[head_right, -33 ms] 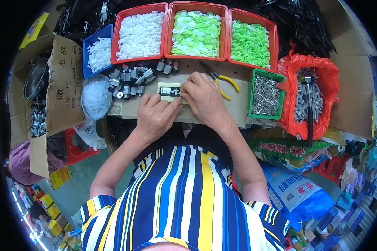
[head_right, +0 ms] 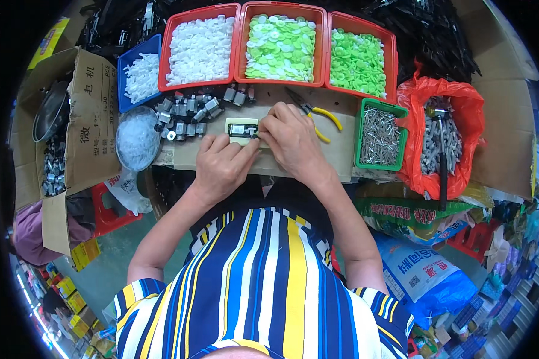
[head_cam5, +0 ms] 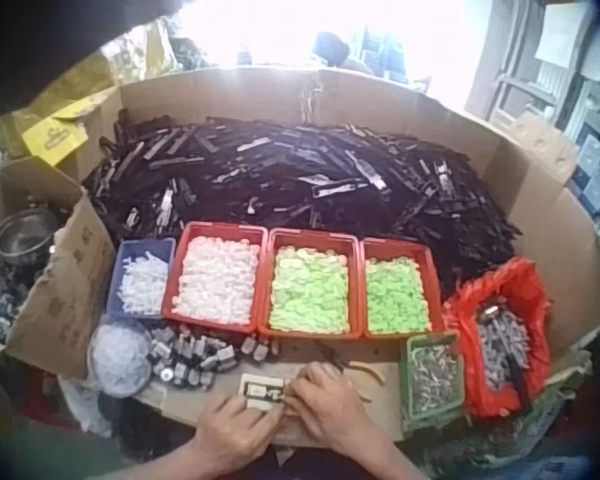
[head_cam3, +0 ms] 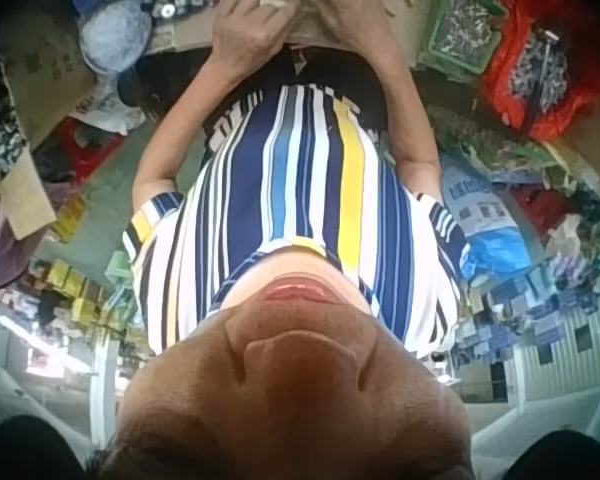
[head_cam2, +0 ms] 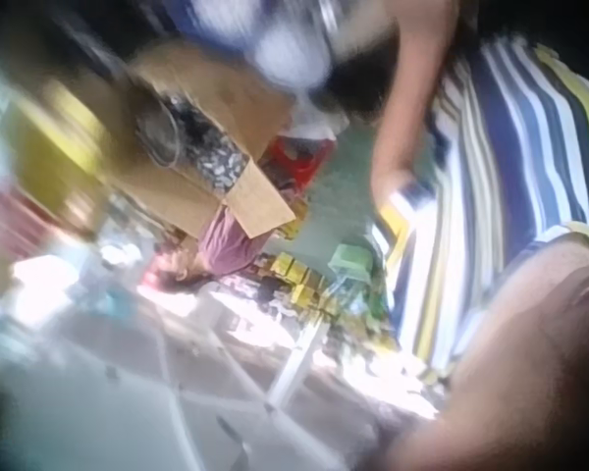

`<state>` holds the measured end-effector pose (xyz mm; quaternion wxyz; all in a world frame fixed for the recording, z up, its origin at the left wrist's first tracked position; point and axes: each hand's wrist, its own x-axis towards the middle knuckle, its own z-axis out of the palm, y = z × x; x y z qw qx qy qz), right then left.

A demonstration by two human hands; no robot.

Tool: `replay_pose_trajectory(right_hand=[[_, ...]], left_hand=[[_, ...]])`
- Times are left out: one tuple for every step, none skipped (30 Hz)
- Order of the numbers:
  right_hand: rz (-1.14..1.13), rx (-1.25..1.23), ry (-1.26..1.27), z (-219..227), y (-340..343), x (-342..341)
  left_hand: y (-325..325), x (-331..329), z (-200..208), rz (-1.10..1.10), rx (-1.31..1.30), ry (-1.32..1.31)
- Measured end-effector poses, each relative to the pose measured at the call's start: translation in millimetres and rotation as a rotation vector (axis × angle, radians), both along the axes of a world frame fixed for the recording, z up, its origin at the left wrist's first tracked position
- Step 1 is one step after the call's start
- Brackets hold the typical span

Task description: Manually assembling small electronic motor components and housings at a factory workbench.

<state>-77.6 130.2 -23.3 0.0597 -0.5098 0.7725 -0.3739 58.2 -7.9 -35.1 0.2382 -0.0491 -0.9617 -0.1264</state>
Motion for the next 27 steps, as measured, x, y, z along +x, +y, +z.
replay_pose_trajectory(right_hand=[[0.009,0.019,-0.008,2,0,0],[0.009,0.024,-0.006,3,-1,0],[0.002,0.032,-0.003,5,-2,0],[-0.005,0.040,0.001,6,-2,1],[-0.003,0.045,0.002,8,-3,2],[-0.027,0.057,-0.021,10,-3,3],[-0.051,0.069,-0.043,11,-4,4],[-0.049,0.073,-0.042,11,-4,3],[-0.036,0.079,-0.054,11,-4,2],[-0.023,0.083,-0.066,11,-3,1],[-0.021,0.087,-0.066,12,-3,0],[-0.016,0.095,-0.092,12,-4,-1],[-0.011,0.103,-0.118,12,-4,-2],[-0.009,0.104,-0.119,12,-5,-3],[-0.007,0.108,-0.133,13,-4,-3],[-0.005,0.110,-0.148,13,-4,-3],[-0.006,0.110,-0.148,14,-4,-3],[0.004,0.106,-0.126,13,-3,-4],[0.015,0.101,-0.105,12,-3,-5],[0.013,0.097,-0.107,11,-3,-4],[0.013,0.073,-0.077,9,-2,-2],[0.013,0.050,-0.047,7,-2,0],[0.012,0.045,-0.050,6,-2,2],[0.006,0.024,-0.002,5,-2,4],[0.000,0.002,0.046,4,-1,6],[-0.003,-0.003,0.041,4,0,7],[-0.012,-0.006,0.055,4,1,8]], left_hand=[[-2,0,-1,0.000,0.005,0.001],[-4,1,-2,-0.018,-0.029,-0.011],[-5,2,-3,-0.035,-0.062,-0.023],[-5,2,-4,-0.033,-0.057,-0.022],[-6,2,-4,-0.043,-0.054,-0.007],[-7,1,-4,-0.053,-0.051,0.009],[-8,1,-5,-0.050,-0.046,0.010],[-9,0,-6,-0.046,-0.065,0.021],[-10,0,-6,-0.042,-0.083,0.031],[-11,0,-5,-0.041,-0.079,0.031],[-12,0,-3,-0.055,-0.106,0.033],[-13,-1,-2,-0.070,-0.133,0.035],[-15,-1,0,-0.068,-0.131,0.035],[-17,-1,2,-0.095,-0.161,0.039],[-19,-1,3,-0.124,-0.191,0.044],[-20,-2,3,-0.124,-0.191,0.043],[-21,-3,3,-0.151,-0.209,0.054],[-22,-4,2,-0.177,-0.228,0.063],[-23,-5,3,-0.178,-0.232,0.061],[-24,-5,4,-0.190,-0.248,0.052],[-25,-6,5,-0.202,-0.265,0.043],[-25,-7,6,-0.204,-0.269,0.039],[-25,-7,7,-0.213,-0.287,0.031],[-25,-7,8,-0.224,-0.306,0.022],[-24,-7,9,-0.227,-0.311,0.017],[-23,-8,11,-0.230,-0.319,-0.010],[-23,-9,12,-0.233,-0.329,-0.036]])
